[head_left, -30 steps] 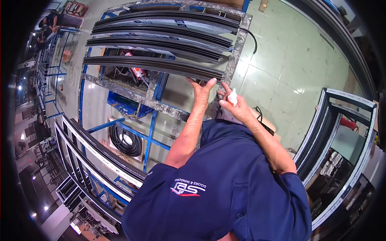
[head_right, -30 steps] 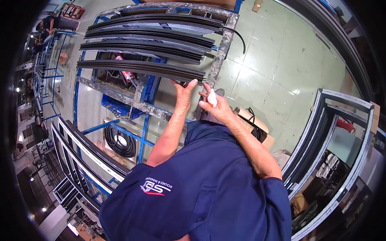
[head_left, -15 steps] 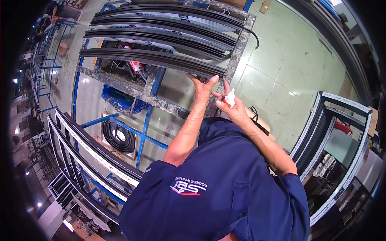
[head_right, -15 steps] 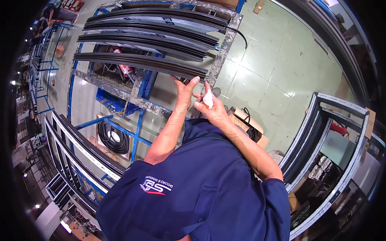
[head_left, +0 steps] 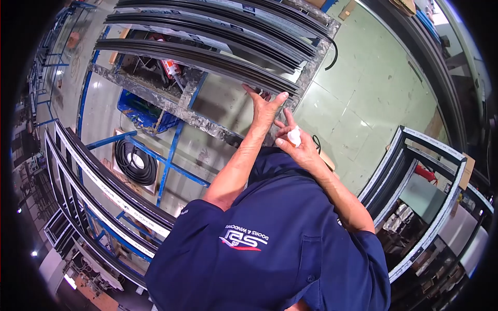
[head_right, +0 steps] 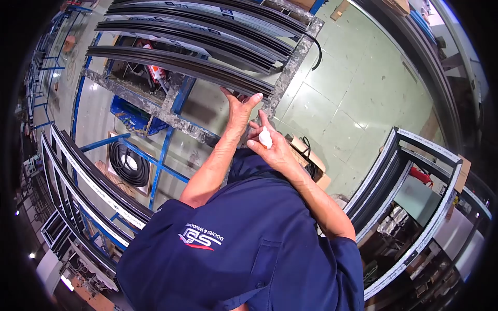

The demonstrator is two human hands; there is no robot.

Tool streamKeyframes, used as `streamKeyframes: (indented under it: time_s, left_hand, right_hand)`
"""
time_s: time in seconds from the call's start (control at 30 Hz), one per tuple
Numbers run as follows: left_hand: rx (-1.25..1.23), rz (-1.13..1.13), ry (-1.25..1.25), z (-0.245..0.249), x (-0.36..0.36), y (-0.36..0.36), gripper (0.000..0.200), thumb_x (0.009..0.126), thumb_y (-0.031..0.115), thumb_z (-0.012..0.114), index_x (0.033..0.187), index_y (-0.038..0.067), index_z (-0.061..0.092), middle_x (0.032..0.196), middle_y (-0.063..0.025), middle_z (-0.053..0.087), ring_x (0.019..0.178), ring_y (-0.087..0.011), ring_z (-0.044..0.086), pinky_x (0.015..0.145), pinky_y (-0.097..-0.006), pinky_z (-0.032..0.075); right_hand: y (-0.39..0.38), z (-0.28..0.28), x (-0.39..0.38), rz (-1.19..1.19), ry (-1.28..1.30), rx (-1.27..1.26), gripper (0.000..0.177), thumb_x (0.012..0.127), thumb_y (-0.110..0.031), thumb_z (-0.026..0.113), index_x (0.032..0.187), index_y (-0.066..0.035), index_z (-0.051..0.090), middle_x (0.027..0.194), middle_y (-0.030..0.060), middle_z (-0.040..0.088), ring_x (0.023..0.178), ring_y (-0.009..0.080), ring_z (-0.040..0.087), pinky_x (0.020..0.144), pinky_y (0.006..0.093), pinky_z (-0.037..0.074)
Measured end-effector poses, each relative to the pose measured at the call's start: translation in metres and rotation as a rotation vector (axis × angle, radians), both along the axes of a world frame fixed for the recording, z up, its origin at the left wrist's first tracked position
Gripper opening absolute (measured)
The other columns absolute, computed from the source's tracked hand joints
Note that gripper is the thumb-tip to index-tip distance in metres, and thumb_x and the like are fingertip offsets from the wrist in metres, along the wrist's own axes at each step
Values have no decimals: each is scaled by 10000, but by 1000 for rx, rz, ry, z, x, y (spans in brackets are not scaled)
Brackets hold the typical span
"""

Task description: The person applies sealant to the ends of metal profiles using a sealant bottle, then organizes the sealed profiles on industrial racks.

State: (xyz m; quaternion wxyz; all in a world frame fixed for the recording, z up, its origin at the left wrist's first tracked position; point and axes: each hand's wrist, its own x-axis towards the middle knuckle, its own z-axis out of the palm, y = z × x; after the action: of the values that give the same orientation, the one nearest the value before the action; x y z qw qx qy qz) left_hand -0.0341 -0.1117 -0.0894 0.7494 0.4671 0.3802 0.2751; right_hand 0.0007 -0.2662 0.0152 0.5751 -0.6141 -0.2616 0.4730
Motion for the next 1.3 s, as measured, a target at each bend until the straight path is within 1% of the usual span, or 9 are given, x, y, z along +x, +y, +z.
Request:
streamKeyframes:
  time_s: [0.03, 0.13, 0.17, 0.27, 0.47, 0.57, 0.67, 1.13, 1.3]
  left_hand:
    - [13, 9, -2, -3, 1, 0, 1385, 783, 122, 839, 1510, 24, -337, 1519, -232, 298, 1373, -304, 403, 1174, -401, 353]
    - [43, 27, -85, -11, 3, 0, 1401, 774, 111, 849, 1506, 25, -343, 1535, -237, 269, 1387, -316, 385, 1181, -406, 341]
    - [-30, 42, -85, -10, 2, -1, 1474, 694, 179, 912, 1530, 10, -290, 1637, -192, 30, 1474, -250, 245, 1236, -408, 229]
    - [-19, 56, -107, -6, 4, 0, 1485, 687, 188, 917, 1530, 12, -292, 1638, -191, 20, 1486, -249, 222, 1242, -413, 215]
    - [5, 43, -120, -2, 2, 1, 1497, 686, 204, 920, 1521, 11, -307, 1637, -198, 20, 1494, -265, 216, 1249, -410, 194]
    - [18, 40, -97, -3, 2, -1, 1499, 718, 269, 912, 1503, -1, -335, 1620, -248, 84, 1466, -409, 259, 1219, -437, 245]
    - [44, 36, -88, -2, 2, 0, 1506, 713, 288, 915, 1502, -5, -333, 1617, -261, 91, 1457, -422, 277, 1212, -441, 264]
    - [26, -12, -25, -7, 1, 2, 1489, 735, 246, 903, 1504, 42, -355, 1597, -249, 152, 1433, -374, 330, 1186, -434, 323]
    - [37, -21, 13, -4, -1, 4, 1496, 724, 274, 912, 1515, 41, -337, 1619, -236, 113, 1447, -375, 310, 1188, -441, 318]
  right_hand:
    - [-2, 1, 0, 16, -15, -5, 253, 936, -185, 729, 1097, -4, 660, 1583, 287, 349, 1381, 288, 500, 1105, 400, 408]
    - [-10, 0, 6, -16, -12, -38, 254, 943, -169, 718, 1112, 9, 655, 1544, 266, 422, 1348, 298, 526, 1101, 408, 411]
    - [-12, -5, 7, -58, -5, -31, 254, 951, -161, 708, 1118, 21, 650, 1494, 251, 488, 1313, 299, 549, 1105, 415, 409]
    - [-25, -8, 16, -119, -6, -123, 278, 988, -200, 658, 1148, 25, 626, 1447, 235, 539, 1336, 310, 534, 1095, 439, 436]
    - [-42, -22, 20, -289, 66, -180, 301, 1026, -240, 607, 1166, 27, 615, 1294, 183, 645, 1187, 274, 634, 965, 406, 543]
    - [-48, -26, 23, -314, 68, -225, 307, 1028, -242, 609, 1174, 28, 614, 1267, 166, 659, 1147, 252, 654, 937, 381, 554]
    - [-57, -36, 25, -312, 47, -252, 313, 1033, -234, 586, 1197, 33, 585, 1260, 208, 656, 1152, 308, 660, 934, 422, 561]
    - [-96, -55, 22, -406, 87, -268, 318, 1026, -253, 607, 1180, 25, 600, 1220, 192, 682, 1101, 292, 684, 899, 409, 575]
    - [-103, -63, 21, -458, 128, -235, 307, 1015, -266, 638, 1146, 12, 637, 1187, 141, 706, 1065, 224, 693, 871, 358, 570]
